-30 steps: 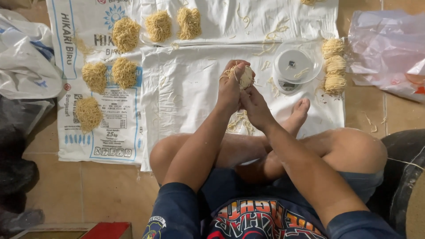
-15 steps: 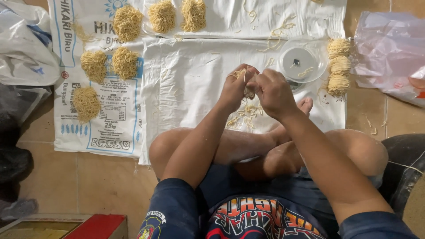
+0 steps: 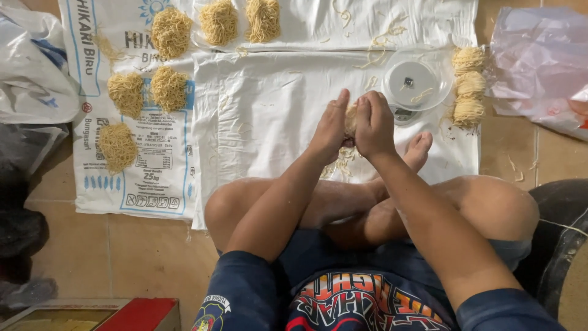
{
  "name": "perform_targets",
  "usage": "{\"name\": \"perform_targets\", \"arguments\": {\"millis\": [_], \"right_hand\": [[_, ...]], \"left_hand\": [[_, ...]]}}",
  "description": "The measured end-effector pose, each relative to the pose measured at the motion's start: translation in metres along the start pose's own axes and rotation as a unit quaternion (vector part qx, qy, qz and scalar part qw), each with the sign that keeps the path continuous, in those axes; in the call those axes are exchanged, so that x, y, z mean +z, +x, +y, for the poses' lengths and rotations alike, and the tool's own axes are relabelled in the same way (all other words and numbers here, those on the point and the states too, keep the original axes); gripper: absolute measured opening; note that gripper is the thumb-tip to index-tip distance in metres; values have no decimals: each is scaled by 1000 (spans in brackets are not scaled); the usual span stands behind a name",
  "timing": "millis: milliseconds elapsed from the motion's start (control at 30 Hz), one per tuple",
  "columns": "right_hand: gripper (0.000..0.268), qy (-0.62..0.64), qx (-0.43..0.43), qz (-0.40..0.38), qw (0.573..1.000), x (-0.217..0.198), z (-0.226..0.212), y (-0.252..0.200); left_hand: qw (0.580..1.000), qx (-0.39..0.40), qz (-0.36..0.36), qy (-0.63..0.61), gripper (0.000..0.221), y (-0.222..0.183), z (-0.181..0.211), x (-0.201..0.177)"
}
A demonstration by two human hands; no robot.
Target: The person shapes portions of noodles by hand and places them into organized rows on a white surface.
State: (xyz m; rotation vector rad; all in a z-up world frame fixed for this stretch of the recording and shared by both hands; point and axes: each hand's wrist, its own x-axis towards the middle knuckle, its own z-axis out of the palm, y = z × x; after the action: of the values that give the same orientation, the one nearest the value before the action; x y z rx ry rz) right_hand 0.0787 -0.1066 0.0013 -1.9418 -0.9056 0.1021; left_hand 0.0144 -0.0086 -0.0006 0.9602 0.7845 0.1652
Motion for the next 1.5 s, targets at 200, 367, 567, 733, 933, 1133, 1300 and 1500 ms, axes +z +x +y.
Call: {"name": "perform_targets", "arguments": {"millis": [200, 367, 567, 733, 933, 1133, 1300, 1500], "right_hand": [[30, 231, 164, -9, 959, 1, -25, 1], [39, 144, 144, 81, 976, 1, -13, -6], [31, -10, 30, 132, 991, -44, -2, 0], [25, 111, 111, 45, 987, -130, 60, -8], [36, 45, 299, -182, 936, -230, 117, -8], [48, -75, 386, -261, 881, -239, 206, -21], [44, -133, 324, -237, 906, -236, 260, -42], [43, -184, 308, -176, 917, -230, 259, -45]], "left_hand": [[991, 55, -77, 90, 60, -8, 2, -2], [989, 77, -113, 52, 61, -8, -7, 6], [985, 78, -153, -27, 42, -14, -14, 37], [965, 11, -229, -126, 36, 1, -34, 106], [976, -63, -209, -24, 38, 33, -95, 185], [980, -105, -113, 126, 73, 70, -158, 212], [924, -18, -110, 366, 76, 92, -201, 218], [911, 142, -28, 387, 62, 97, -234, 226]]}}
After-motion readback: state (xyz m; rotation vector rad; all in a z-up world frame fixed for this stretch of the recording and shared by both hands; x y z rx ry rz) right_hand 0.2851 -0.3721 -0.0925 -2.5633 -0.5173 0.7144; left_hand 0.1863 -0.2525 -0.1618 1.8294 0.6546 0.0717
